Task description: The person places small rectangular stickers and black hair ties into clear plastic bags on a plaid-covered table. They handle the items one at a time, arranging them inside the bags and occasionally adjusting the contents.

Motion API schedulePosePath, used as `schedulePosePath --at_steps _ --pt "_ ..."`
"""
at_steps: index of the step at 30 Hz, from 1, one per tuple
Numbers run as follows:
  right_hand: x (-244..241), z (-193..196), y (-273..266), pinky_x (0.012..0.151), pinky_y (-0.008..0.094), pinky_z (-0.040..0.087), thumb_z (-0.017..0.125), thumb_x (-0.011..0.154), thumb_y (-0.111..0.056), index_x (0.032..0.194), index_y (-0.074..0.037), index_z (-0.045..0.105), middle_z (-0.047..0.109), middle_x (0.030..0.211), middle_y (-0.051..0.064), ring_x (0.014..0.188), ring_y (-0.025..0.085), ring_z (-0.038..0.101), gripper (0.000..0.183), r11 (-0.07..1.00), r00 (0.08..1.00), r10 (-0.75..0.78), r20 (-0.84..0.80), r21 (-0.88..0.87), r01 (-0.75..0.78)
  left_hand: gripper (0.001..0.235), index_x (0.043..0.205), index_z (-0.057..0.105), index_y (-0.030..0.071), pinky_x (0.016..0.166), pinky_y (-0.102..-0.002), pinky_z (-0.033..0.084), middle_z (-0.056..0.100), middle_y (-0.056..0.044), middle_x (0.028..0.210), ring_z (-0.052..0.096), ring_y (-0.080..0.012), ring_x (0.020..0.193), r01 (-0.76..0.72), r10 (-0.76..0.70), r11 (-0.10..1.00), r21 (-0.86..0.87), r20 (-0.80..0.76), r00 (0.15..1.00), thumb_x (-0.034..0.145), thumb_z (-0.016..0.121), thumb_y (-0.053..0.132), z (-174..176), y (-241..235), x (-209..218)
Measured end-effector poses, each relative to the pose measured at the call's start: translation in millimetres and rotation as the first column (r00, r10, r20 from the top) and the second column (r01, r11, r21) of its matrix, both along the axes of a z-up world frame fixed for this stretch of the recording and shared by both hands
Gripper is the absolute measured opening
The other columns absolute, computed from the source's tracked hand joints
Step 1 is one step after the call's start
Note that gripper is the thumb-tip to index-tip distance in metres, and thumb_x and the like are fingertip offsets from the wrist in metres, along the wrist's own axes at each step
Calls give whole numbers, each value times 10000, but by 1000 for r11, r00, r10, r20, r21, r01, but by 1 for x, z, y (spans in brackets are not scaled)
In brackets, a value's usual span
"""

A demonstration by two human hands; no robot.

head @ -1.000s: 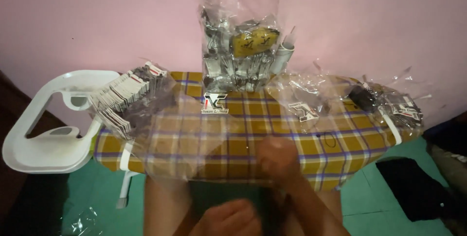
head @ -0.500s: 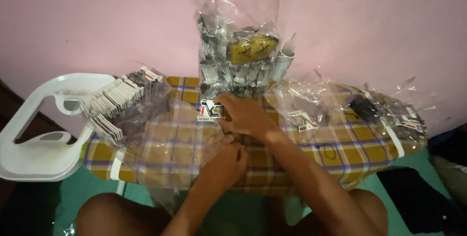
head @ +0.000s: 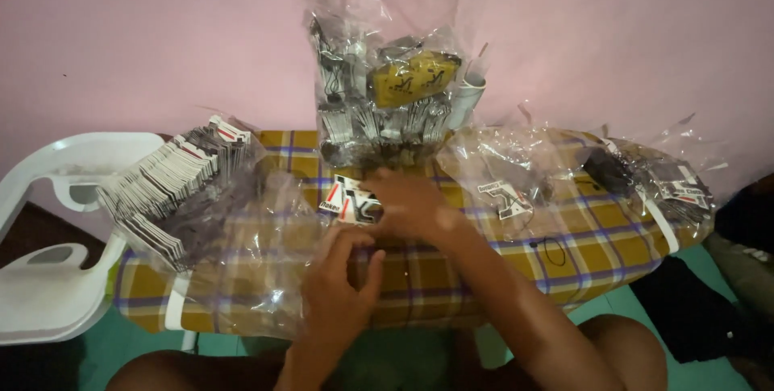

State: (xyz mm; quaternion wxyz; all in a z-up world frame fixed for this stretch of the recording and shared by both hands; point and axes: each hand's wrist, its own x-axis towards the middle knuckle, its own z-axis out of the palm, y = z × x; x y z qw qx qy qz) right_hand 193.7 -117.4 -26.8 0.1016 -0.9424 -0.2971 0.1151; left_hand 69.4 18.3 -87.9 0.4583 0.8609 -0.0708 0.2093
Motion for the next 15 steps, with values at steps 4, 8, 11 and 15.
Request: schedulePosePath --at_steps 4,8,11,15 --pt "-30 14 -21 837 466 554 777 801 -503 1446 -271 485 550 1402 60 1109 301 651 745 983 995 -92 -35 -163 85 473 1358 523 85 1034 -461 499 508 -167 1451 529 -362 1341 2 -5 1000 18 138 990 909 658 153 15 -7 -6" --pt "-62 -29 -62 708 442 560 854 692 -398 1365 -161 560 700 1201 126 878 315 709 771 974 961 -155 230 198 110 604 1561 283 94 892 -600 513 234 -169 1693 311 -405 1518 25 -12 996 91 -142 990 1018 441 307 24 -9 -4" --pt "-81 -16 -59 776 443 562 812 757 -429 1452 -243 505 680 1262 86 987 285 692 782 940 947 -318 46 147 308 706 1606 -60 45 1244 -509 14 -222 -157 1700 -139 -317 1568 139 -153 988 -65 -368 917 1047 368 101 35 -15 9" --pt "-89 -38 -68 893 534 565 785 736 -541 1384 -304 596 676 1303 52 1088 395 690 716 895 932 -350 92 328 303 404 1316 656 88 1104 -594 389 626 -178 1366 512 -443 1367 -83 58 882 465 68 996 1061 443 318 -10 -8 27"
